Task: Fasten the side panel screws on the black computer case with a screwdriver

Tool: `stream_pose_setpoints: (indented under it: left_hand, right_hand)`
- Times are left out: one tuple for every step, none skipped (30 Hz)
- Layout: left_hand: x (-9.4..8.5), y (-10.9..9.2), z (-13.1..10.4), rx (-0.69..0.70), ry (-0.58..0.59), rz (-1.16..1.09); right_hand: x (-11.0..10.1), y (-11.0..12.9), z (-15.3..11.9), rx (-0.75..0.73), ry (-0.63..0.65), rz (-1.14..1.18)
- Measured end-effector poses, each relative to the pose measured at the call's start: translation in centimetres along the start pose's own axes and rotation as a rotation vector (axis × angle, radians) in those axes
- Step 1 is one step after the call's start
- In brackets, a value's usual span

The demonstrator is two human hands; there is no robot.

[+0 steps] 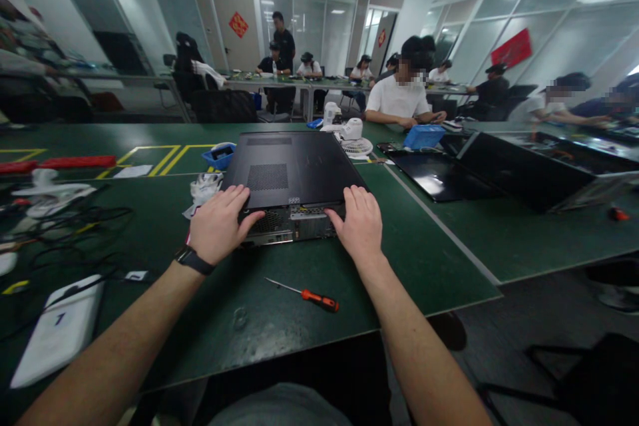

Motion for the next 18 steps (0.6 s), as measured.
stream_pose_setpoints:
  left_hand:
    - [0.02, 0.01, 0.01, 0.001, -0.001, 0.001]
    - [0.03, 0.01, 0.01, 0.002, -0.003, 0.002]
    - [0.02, 0.04, 0.02, 0.001, -0.004, 0.004]
    - [0.01, 0.06, 0.03, 0.000, -0.006, 0.004]
    - [0.00, 0.10, 0.04, -0.002, -0.007, 0.004]
    - [-0.01, 0.15, 0.06, -0.005, -0.008, 0.001]
    - [-0.01, 0.18, 0.08, -0.006, -0.009, -0.002]
    - [-0.01, 0.22, 0.10, -0.008, -0.009, -0.006]
    - [0.00, 0.23, 0.10, -0.009, -0.008, -0.011]
    - [0.00, 0.20, 0.08, -0.009, -0.006, -0.015]
    - [-0.03, 0.16, 0.04, -0.009, -0.007, -0.018]
    - [-0.08, 0.11, -0.04, -0.012, -0.008, -0.020]
    - [-0.17, 0.06, -0.14, -0.020, -0.010, -0.021]
    - [-0.28, 0.03, -0.27, -0.031, -0.013, -0.021]
    - [-0.41, 0.01, -0.40, -0.043, -0.015, -0.022]
    - [-0.55, 0.00, -0.54, -0.055, -0.016, -0.024]
    - [-0.66, -0.03, -0.68, -0.062, -0.016, -0.027]
    - [-0.77, -0.05, -0.80, -0.063, -0.016, -0.027]
  right_hand:
    - [-0.03, 0.00, 0.02, -0.007, -0.009, 0.001]
    - [-0.06, -0.01, 0.04, -0.013, -0.016, 0.002]
    - [-0.09, 0.00, 0.06, -0.017, -0.021, 0.001]
    - [-0.11, 0.00, 0.08, -0.020, -0.023, 0.000]
    - [-0.15, 0.01, 0.10, -0.022, -0.024, -0.001]
    - [-0.18, 0.02, 0.12, -0.021, -0.026, -0.002]
    - [-0.23, 0.02, 0.14, -0.019, -0.027, -0.004]
    - [-0.28, 0.03, 0.15, -0.016, -0.029, -0.005]
    - [-0.31, 0.05, 0.15, -0.013, -0.029, -0.006]
    - [-0.34, 0.08, 0.14, -0.011, -0.027, -0.008]
    - [-0.36, 0.11, 0.10, -0.008, -0.025, -0.010]
    - [-0.38, 0.14, 0.04, -0.004, -0.022, -0.015]
    - [-0.43, 0.18, -0.05, -0.001, -0.021, -0.022]
    - [-0.50, 0.22, -0.16, 0.002, -0.021, -0.030]
    - [-0.60, 0.29, -0.28, 0.002, -0.021, -0.038]
    - [-0.71, 0.37, -0.40, -0.001, -0.022, -0.045]
    - [-0.82, 0.48, -0.52, -0.007, -0.021, -0.048]
    - [-0.90, 0.59, -0.62, -0.016, -0.015, -0.048]
Point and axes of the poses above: each hand's wrist, its own z-axis towards the middle knuckle, its own x-axis out of the palm, y = z × x, the point moved 8 cm from there along z, towards the middle knuckle, and after that the axes turned 13 degrees about z, right-handed, at the moved point
